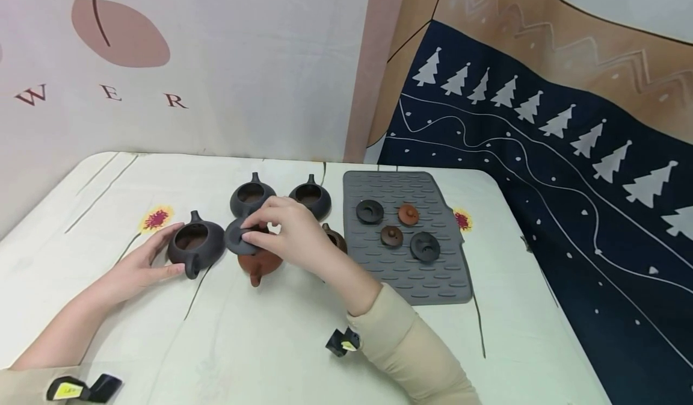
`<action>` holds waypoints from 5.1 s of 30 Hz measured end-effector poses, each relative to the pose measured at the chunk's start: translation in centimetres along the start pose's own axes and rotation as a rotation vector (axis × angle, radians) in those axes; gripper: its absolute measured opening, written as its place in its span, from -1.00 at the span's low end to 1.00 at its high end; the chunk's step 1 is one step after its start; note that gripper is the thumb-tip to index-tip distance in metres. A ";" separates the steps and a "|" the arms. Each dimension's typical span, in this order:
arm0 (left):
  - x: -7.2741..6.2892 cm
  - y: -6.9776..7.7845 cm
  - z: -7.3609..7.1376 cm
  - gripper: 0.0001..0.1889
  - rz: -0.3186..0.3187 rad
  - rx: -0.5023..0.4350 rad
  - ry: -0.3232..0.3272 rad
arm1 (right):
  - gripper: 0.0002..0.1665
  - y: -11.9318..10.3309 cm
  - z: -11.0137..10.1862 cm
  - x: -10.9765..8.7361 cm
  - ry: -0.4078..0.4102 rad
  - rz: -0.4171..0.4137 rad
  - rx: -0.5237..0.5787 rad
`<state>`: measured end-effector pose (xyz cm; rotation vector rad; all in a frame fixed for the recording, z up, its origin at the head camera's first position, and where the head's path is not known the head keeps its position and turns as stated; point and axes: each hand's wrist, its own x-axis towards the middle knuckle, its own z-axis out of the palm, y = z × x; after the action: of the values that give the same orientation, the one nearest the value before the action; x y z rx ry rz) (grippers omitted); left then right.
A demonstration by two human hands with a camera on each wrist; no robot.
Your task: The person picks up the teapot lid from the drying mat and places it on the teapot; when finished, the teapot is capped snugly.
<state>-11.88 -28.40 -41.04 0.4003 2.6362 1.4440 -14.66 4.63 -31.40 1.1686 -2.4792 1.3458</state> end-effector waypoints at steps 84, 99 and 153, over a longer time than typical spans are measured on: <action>-0.1 0.2 -0.2 -0.07 -0.055 -0.014 -0.044 | -0.81 2.4 11.8 8.2 -0.198 0.271 -0.130; -0.1 0.2 -0.3 -0.06 -0.056 0.005 -0.039 | -0.77 1.6 9.4 7.4 -0.150 0.188 -0.052; 0.0 0.4 0.0 -0.07 -0.028 -0.010 -0.009 | -0.83 2.9 -3.8 -4.9 0.178 -0.052 0.037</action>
<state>-11.79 -28.22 -40.68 0.3659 2.6156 1.4431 -14.18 11.21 -33.11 1.0623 -2.2947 1.4207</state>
